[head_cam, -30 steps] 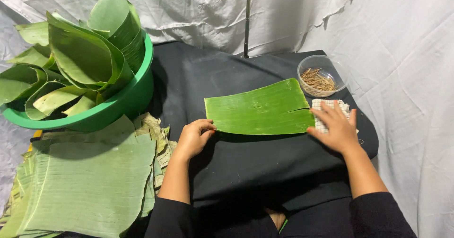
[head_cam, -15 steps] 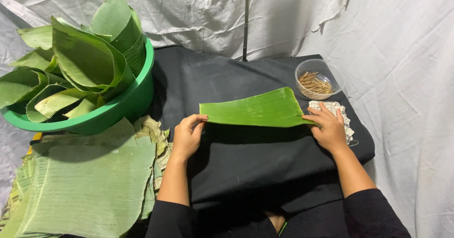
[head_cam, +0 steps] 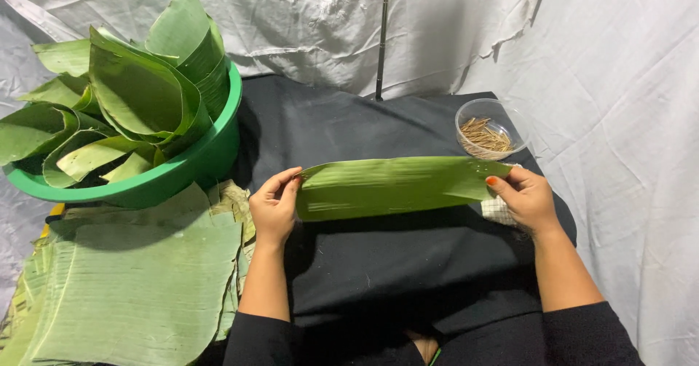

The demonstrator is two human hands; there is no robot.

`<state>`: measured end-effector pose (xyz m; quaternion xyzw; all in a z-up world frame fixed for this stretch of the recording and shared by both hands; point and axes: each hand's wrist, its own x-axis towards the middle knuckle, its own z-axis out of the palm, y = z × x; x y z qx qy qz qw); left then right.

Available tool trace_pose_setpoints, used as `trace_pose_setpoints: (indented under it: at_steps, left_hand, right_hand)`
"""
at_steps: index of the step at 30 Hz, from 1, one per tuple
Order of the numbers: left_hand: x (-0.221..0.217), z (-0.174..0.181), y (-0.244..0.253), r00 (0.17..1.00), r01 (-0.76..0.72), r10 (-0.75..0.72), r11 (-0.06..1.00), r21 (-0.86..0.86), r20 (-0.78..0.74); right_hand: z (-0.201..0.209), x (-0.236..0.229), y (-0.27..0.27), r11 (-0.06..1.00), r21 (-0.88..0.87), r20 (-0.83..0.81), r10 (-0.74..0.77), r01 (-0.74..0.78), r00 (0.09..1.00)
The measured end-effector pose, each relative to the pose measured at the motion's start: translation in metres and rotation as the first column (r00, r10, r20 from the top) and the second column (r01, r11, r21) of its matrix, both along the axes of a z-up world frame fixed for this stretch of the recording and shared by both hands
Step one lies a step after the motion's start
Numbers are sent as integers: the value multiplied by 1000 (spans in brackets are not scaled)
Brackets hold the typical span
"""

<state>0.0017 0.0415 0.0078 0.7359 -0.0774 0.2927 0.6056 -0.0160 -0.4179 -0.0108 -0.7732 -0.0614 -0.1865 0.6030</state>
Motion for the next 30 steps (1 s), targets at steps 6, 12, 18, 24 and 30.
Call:
trace_pose_setpoints:
  at_steps: [6,12,18,24,30]
  left_hand:
    - [2,2,-2,991,-40,22,990,-133,-136]
    - [16,-14,6,950,-199,165,974,-105,-266]
    - [38,-48,15,873,-365,355,930,35,-336]
    - [49,-67,19,831,-412,431,902,133,-351]
    - [55,-74,20,760,-364,422,906,215,-494]
  right_hand:
    - [25,15,24,958,286,-76,56,-32,995]
    - [0,60,38,950,310,-393,95,35,914]
    - [-32,93,48,952,297,-551,110,72,827]
    - [-33,79,55,962,270,-528,174,-30,831]
    - [-15,60,54,995,-55,-532,42,-84,846]
